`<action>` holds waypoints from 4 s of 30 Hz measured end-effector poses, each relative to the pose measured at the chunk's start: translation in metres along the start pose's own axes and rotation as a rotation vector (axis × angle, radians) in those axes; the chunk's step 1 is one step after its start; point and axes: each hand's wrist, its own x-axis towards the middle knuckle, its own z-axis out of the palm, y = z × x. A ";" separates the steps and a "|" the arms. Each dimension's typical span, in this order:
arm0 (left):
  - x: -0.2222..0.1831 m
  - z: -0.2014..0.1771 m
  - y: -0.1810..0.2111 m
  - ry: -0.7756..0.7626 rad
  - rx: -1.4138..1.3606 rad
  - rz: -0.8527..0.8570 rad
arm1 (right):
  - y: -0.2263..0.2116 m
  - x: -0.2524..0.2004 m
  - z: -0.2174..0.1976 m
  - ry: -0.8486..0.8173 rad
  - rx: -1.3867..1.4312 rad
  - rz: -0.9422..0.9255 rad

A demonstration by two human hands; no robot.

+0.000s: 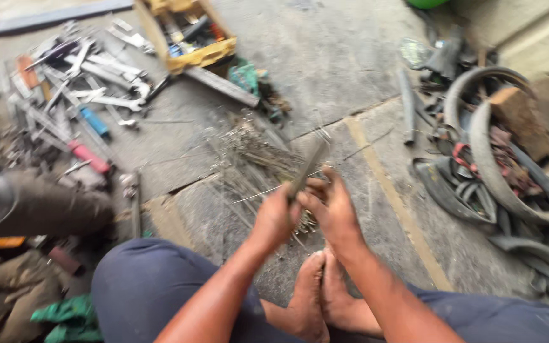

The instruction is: The person sorts through a bundle of thin metal rods by picking them up and checking their length and straightness.

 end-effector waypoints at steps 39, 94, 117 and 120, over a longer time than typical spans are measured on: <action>-0.027 0.244 0.051 -0.755 -0.012 -0.524 | 0.206 0.087 -0.269 0.359 -0.216 0.566; -0.018 -0.059 -0.058 0.329 -0.077 -0.833 | 0.124 -0.010 0.005 -0.729 -0.857 0.062; -0.007 -0.138 -0.199 0.527 0.714 -1.274 | 0.226 -0.037 -0.031 -0.610 -1.363 -0.349; -0.002 -0.129 -0.192 0.437 0.685 -1.240 | 0.247 -0.032 -0.021 -0.576 -1.438 -0.278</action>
